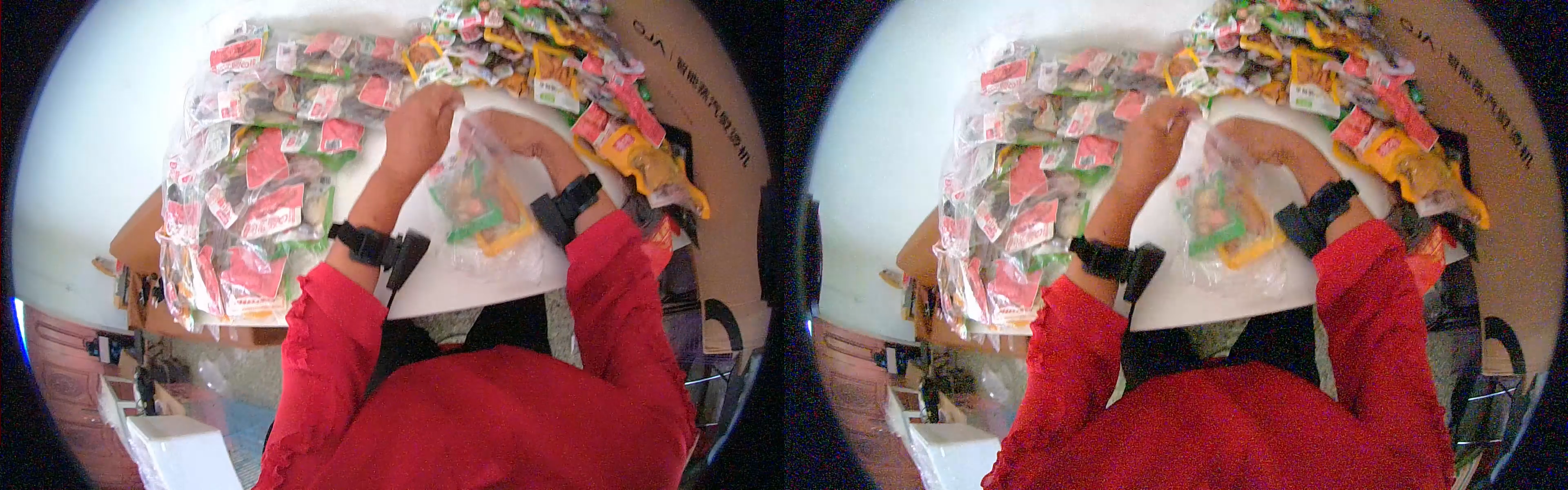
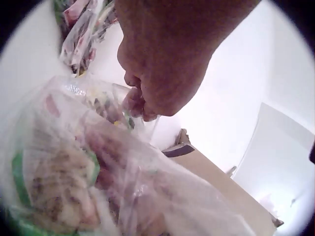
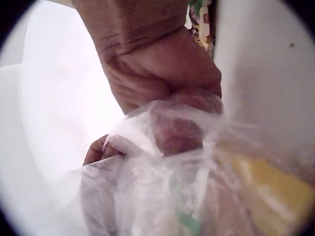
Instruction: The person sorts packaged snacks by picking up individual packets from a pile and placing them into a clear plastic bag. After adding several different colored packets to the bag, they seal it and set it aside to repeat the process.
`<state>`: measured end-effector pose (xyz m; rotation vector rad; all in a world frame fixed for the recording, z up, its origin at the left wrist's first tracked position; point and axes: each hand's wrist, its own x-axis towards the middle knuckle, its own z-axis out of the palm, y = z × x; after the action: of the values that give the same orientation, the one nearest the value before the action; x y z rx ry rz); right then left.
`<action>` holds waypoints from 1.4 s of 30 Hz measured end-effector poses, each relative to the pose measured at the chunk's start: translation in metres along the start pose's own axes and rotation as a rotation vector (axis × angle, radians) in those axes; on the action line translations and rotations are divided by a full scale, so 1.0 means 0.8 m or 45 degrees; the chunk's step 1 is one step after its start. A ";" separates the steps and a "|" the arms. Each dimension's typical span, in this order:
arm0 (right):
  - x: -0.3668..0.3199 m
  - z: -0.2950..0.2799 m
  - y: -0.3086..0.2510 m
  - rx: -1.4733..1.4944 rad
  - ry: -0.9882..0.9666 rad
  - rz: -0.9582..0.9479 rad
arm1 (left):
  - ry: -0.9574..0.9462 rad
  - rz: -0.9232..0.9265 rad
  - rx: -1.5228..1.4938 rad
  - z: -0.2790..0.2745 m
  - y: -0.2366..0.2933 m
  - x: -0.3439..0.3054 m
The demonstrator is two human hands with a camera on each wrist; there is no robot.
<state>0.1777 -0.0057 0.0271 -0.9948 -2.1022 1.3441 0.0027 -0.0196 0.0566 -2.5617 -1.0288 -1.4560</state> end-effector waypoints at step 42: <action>-0.001 0.002 0.004 0.651 -0.041 0.375 | -0.262 -0.967 -1.564 0.023 -0.040 -0.050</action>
<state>0.1781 -0.0060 0.0236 -1.0793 -1.5397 1.9234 -0.0149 -0.0101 0.0062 -3.2575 -1.6054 -2.7339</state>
